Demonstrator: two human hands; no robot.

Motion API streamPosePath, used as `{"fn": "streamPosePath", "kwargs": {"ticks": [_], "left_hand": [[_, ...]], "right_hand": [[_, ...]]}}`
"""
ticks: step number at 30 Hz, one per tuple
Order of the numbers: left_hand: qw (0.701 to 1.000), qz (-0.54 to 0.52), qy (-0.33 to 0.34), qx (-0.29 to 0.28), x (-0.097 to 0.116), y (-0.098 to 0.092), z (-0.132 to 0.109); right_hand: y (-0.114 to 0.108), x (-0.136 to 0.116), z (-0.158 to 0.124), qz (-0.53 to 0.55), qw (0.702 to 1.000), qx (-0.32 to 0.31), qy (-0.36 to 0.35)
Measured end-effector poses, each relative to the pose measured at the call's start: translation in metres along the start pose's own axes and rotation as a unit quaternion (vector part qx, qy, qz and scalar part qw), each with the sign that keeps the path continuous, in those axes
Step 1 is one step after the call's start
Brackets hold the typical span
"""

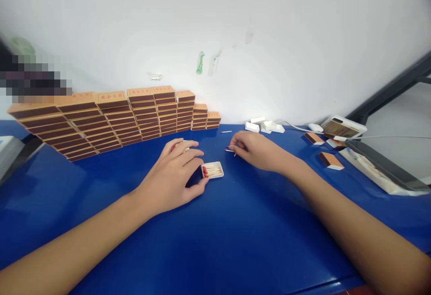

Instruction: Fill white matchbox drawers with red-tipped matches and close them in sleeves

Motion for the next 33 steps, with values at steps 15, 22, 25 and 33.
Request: {"fn": "streamPosePath", "kwargs": {"ticks": [15, 22, 25, 33], "left_hand": [[1.000, -0.003, 0.002, 0.002, 0.000, 0.000, 0.000], [1.000, 0.002, 0.002, 0.001, 0.000, 0.001, 0.000], [1.000, -0.001, 0.001, 0.001, 0.000, 0.000, 0.000], [1.000, -0.001, 0.000, 0.001, 0.001, 0.000, 0.000]], "right_hand": [[0.004, -0.001, 0.002, -0.008, 1.000, -0.006, 0.009], [0.004, -0.009, 0.000, 0.019, 0.998, 0.022, -0.062], [0.004, -0.025, -0.003, 0.041, 0.993, 0.051, -0.094], [0.016, -0.066, -0.010, 0.069, 0.991, 0.009, -0.115]]}}
Point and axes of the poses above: each hand's wrist, its own z-axis towards the middle knuckle, its own y-axis out of the palm, x = y × z, the point moved 1 cm from there along z, towards the middle knuckle, and after that the axes turned 13 degrees about -y, right-handed, at the moved point
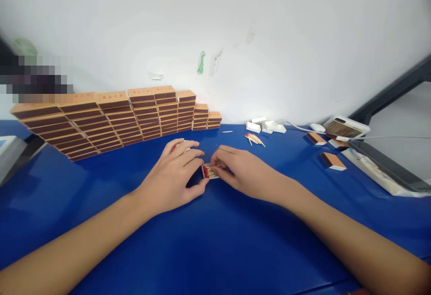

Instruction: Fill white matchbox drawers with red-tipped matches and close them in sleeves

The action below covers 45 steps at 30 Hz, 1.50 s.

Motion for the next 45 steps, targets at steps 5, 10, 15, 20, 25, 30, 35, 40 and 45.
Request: {"fn": "streamPosePath", "kwargs": {"ticks": [5, 10, 15, 20, 25, 30, 35, 40, 45], "left_hand": [[1.000, 0.004, -0.003, -0.001, 0.000, 0.000, 0.000], [1.000, -0.002, -0.004, -0.001, 0.000, 0.000, 0.000], [1.000, 0.002, 0.000, -0.002, 0.000, -0.001, -0.001], [1.000, 0.008, 0.001, -0.002, 0.000, 0.000, 0.000], [1.000, 0.009, -0.003, -0.006, 0.000, 0.000, -0.001], [0.999, 0.013, -0.013, -0.028, -0.001, 0.001, -0.001], [0.998, 0.013, -0.027, -0.050, -0.003, 0.001, -0.002], [0.998, 0.011, -0.029, -0.048, -0.003, 0.002, -0.002], [0.999, 0.017, -0.020, -0.044, -0.002, 0.003, -0.003]], "right_hand": [[-0.006, 0.006, 0.000, -0.002, 0.999, 0.037, -0.006], [-0.016, 0.014, -0.002, -0.017, 0.999, 0.039, 0.004], [-0.013, 0.013, -0.002, 0.000, 1.000, -0.012, -0.006], [-0.005, 0.011, 0.000, 0.007, 1.000, -0.009, -0.006], [-0.006, 0.013, 0.000, 0.023, 1.000, -0.004, -0.007], [-0.019, 0.026, -0.001, -0.038, 0.995, 0.055, 0.077], [-0.017, 0.032, -0.001, -0.016, 0.979, 0.010, 0.202], [-0.011, 0.034, -0.003, -0.005, 0.978, -0.011, 0.207], [-0.017, 0.057, 0.005, -0.047, 0.987, -0.005, 0.150]]}}
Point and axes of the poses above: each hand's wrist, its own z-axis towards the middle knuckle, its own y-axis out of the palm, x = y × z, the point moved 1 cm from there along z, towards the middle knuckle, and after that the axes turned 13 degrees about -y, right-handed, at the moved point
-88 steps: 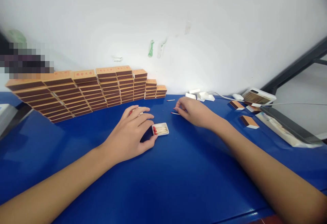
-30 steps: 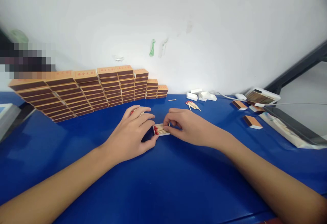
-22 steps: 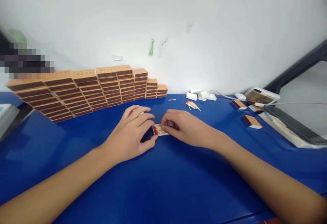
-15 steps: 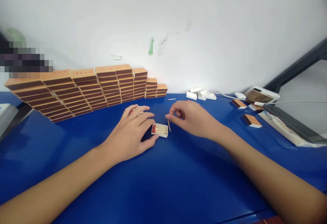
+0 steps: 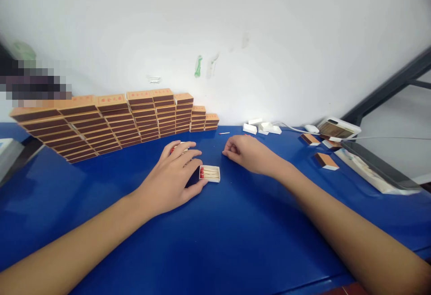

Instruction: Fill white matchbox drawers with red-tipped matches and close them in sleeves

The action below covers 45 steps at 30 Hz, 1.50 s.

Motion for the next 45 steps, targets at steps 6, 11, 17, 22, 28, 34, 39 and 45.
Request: {"fn": "streamPosePath", "kwargs": {"ticks": [6, 11, 17, 22, 28, 34, 39, 45], "left_hand": [[1.000, 0.005, 0.006, 0.001, 0.000, -0.001, 0.001], [1.000, 0.002, 0.007, 0.006, 0.000, -0.001, 0.000], [1.000, -0.001, 0.007, 0.002, -0.001, 0.000, 0.000], [1.000, 0.002, 0.012, 0.005, -0.001, 0.000, 0.000], [1.000, -0.002, 0.007, 0.008, -0.001, 0.001, -0.001], [1.000, 0.001, -0.002, 0.017, 0.000, 0.001, 0.000], [1.000, 0.003, -0.008, 0.021, 0.000, 0.000, 0.000], [1.000, 0.006, -0.001, 0.016, 0.000, -0.001, 0.000]], "right_hand": [[0.002, 0.038, 0.036, -0.055, 0.992, 0.093, -0.062], [0.010, 0.057, 0.041, -0.059, 0.988, 0.110, -0.088], [0.010, 0.067, 0.039, -0.086, 0.986, 0.116, -0.085], [0.009, 0.065, 0.039, -0.093, 0.987, 0.099, -0.080], [0.002, 0.048, 0.029, -0.097, 0.987, 0.098, -0.083], [-0.009, -0.012, -0.008, -0.006, 0.987, 0.074, -0.141], [-0.003, -0.049, -0.021, -0.032, 0.981, 0.026, -0.191], [0.008, -0.061, -0.018, -0.092, 0.977, 0.010, -0.192]]}}
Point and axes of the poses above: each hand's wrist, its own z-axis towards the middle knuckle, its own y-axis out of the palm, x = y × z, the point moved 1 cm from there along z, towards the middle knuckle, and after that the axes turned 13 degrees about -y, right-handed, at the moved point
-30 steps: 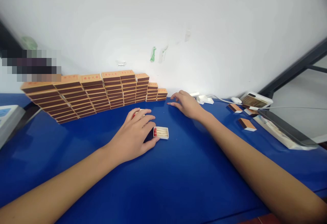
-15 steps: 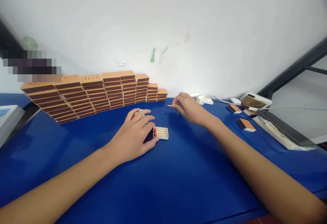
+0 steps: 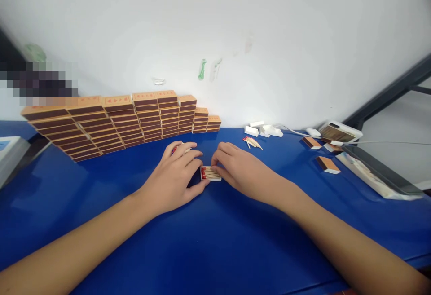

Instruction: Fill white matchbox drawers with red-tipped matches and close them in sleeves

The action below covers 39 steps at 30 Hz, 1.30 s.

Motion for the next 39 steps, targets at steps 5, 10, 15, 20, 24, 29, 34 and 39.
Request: {"fn": "streamPosePath", "kwargs": {"ticks": [5, 10, 15, 20, 24, 29, 34, 39], "left_hand": [[1.000, 0.005, 0.000, 0.000, 0.000, 0.001, 0.000], [1.000, 0.000, -0.002, 0.000, 0.000, 0.001, 0.000], [1.000, -0.011, -0.011, -0.001, 0.000, 0.000, 0.000], [1.000, -0.011, -0.010, 0.002, 0.000, 0.000, 0.000], [1.000, -0.004, -0.005, 0.005, 0.000, 0.001, 0.000], [1.000, -0.017, -0.011, 0.005, 0.000, 0.001, 0.000], [1.000, -0.016, -0.010, 0.005, 0.000, 0.000, 0.000], [1.000, -0.004, -0.007, 0.001, 0.000, 0.000, 0.001]], "right_hand": [[0.001, 0.000, 0.000, -0.010, 1.000, 0.000, 0.000], [-0.002, 0.001, -0.002, -0.015, 1.000, 0.020, -0.006], [-0.007, 0.001, -0.005, -0.026, 0.999, 0.029, -0.002], [-0.005, 0.000, -0.004, -0.048, 0.998, 0.024, -0.009], [0.004, -0.003, 0.000, -0.092, 0.995, -0.001, -0.026], [0.009, -0.005, 0.003, -0.091, 0.996, 0.008, -0.017], [0.008, -0.002, 0.000, -0.034, 0.999, 0.009, -0.012], [0.003, 0.003, -0.002, -0.025, 1.000, 0.007, -0.008]]}}
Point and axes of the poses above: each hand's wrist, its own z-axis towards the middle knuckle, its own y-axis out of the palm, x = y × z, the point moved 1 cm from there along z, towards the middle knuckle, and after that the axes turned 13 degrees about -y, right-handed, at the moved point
